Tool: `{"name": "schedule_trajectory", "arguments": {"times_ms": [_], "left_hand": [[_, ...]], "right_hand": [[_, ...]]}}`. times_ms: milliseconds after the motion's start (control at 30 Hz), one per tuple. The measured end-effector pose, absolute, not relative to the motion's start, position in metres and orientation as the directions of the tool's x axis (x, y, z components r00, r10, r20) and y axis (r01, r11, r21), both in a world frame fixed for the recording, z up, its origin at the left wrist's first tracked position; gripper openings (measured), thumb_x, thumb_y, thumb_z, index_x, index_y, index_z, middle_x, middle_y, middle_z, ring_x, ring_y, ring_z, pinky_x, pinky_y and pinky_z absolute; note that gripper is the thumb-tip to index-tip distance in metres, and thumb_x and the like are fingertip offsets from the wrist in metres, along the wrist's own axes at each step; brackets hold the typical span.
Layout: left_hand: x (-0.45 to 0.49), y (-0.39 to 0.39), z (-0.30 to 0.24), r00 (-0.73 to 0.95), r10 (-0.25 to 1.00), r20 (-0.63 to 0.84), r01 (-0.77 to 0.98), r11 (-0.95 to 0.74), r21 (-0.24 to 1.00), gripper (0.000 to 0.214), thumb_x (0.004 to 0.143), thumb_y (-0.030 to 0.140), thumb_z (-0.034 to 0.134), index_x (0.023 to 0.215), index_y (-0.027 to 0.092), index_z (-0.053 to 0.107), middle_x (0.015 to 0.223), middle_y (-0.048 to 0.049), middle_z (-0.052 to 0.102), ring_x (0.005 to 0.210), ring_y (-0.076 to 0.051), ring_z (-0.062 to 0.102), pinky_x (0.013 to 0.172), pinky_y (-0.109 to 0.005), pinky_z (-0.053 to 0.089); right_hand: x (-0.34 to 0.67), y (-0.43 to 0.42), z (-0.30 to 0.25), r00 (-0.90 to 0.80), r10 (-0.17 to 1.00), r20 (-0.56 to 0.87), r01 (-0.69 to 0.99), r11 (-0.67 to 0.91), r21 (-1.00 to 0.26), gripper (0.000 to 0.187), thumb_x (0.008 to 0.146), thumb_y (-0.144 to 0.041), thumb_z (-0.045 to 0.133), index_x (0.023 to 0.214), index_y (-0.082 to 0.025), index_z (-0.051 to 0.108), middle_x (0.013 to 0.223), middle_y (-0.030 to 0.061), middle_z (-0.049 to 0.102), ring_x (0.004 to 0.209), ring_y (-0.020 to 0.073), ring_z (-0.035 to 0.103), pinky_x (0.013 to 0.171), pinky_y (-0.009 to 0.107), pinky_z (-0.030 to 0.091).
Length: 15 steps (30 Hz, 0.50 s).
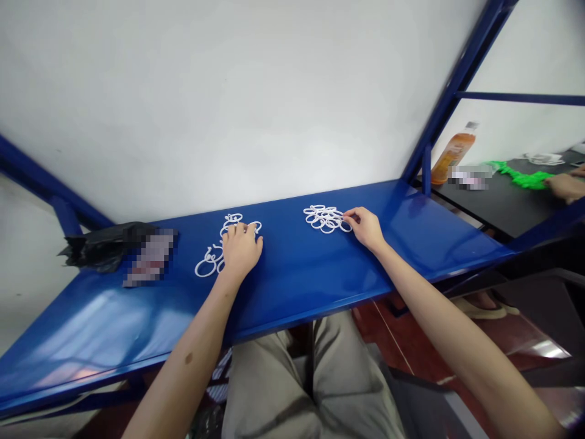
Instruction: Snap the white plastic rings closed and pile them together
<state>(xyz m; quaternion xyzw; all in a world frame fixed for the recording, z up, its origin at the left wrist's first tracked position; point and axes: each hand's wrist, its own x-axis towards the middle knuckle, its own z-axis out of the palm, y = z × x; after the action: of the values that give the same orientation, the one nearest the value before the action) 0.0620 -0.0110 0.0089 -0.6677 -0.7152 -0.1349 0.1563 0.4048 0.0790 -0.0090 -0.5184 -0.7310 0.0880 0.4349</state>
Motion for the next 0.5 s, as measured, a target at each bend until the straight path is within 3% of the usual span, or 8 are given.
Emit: {"name": "schedule_trajectory", "arguments": {"times_ms": [233,367,500], "left_hand": [[0.06,-0.014,0.01,-0.019,0.922,0.388,0.999,0.031,-0.024,0.027,0.093,0.03,0.048,0.105,0.021,0.07,0.114,-0.0145,0.067,0.113,-0.036,0.052,0.091,-0.047,0.04],[0.061,-0.015,0.012,-0.011,0.923,0.385,1.0,0.02,-0.021,0.027,0.095,0.029,0.044,0.101,0.02,0.069,0.109,-0.0139,0.069,0.112,-0.035,0.053,0.092,-0.048,0.039],[0.06,-0.014,0.01,0.003,0.925,0.379,1.0,-0.004,0.002,0.028,0.093,0.029,0.048,0.108,0.019,0.069,0.112,-0.0143,0.069,0.114,-0.036,0.052,0.094,-0.048,0.038]], "right_hand": [[0.405,0.065,-0.006,0.002,0.868,0.497,0.72,0.343,-0.602,0.024,0.09,-0.04,0.058,0.092,-0.019,0.07,0.092,0.008,0.072,0.078,0.0212,0.064,0.08,0.037,0.051],[0.407,0.056,-0.006,-0.087,0.907,0.412,0.767,0.325,-0.554,0.041,0.082,-0.042,0.067,0.115,-0.019,0.066,0.104,0.0092,0.073,0.093,0.0261,0.065,0.089,0.043,0.051],[0.407,0.054,-0.006,-0.163,0.894,0.417,0.799,0.368,-0.476,0.042,0.079,-0.037,0.068,0.117,-0.019,0.065,0.106,0.0091,0.072,0.099,0.0289,0.064,0.094,0.047,0.049]]}}
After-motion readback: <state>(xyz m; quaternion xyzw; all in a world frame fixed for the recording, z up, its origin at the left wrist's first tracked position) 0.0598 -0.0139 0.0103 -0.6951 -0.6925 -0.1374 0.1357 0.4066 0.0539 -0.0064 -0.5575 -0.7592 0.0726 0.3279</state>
